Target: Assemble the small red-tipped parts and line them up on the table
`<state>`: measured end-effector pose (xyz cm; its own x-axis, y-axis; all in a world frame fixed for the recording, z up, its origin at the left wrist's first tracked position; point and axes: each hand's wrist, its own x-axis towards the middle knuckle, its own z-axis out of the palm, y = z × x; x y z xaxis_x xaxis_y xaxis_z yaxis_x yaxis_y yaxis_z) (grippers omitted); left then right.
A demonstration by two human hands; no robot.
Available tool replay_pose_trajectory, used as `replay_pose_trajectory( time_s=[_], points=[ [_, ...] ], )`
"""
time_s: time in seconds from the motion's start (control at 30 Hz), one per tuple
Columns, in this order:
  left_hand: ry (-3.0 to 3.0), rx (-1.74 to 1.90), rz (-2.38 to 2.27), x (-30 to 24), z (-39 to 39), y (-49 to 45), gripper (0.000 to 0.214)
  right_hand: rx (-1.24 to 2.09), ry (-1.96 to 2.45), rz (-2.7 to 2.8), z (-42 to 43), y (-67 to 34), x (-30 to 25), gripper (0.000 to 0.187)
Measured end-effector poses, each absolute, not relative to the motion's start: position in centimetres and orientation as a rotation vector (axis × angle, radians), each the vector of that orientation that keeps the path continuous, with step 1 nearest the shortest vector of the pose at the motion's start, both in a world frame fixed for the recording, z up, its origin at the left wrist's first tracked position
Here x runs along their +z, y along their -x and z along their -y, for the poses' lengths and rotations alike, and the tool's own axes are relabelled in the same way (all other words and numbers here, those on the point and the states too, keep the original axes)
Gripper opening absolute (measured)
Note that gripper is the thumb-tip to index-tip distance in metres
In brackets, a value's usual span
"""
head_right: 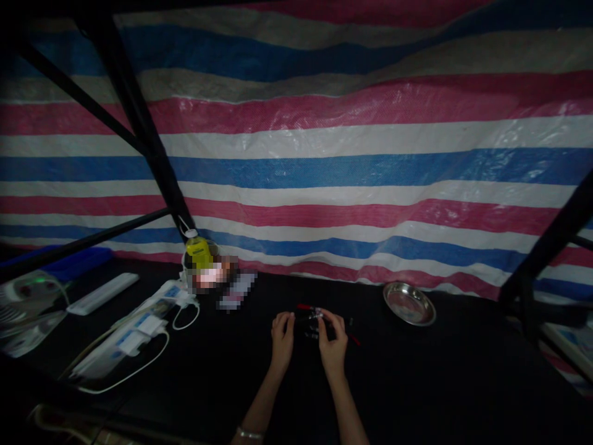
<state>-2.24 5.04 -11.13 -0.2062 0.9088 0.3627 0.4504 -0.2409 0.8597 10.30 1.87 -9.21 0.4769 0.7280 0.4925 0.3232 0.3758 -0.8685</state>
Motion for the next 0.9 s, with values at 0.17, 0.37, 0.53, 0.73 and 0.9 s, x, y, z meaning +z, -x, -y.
replay_pose_trajectory(
  time_s=[0.17,0.37,0.53,0.73,0.9],
  points=[
    [-1.697,1.4,-1.682,-10.7,-6.2,2.7,0.027,0.414,1.233,1.059,-2.4,-10.5,-9.7,0.028],
    [-1.72,1.247,-1.844,-10.6,-6.9,3.0,0.024,0.428,1.336,1.119,-3.1,-11.3,-11.1,0.031],
    [-1.775,1.16,-1.915,-10.4,-6.5,2.7,0.025,0.395,1.394,1.242,-3.3,-12.2,-11.9,0.029],
    [-1.797,1.064,-1.957,-10.3,-6.4,2.6,0.026,0.357,1.462,1.315,-3.2,-12.3,-12.0,0.025],
    [-1.828,0.992,-1.994,-10.3,-6.4,2.5,0.028,0.331,1.511,1.346,-3.2,-12.2,-12.2,0.025]
  ],
)
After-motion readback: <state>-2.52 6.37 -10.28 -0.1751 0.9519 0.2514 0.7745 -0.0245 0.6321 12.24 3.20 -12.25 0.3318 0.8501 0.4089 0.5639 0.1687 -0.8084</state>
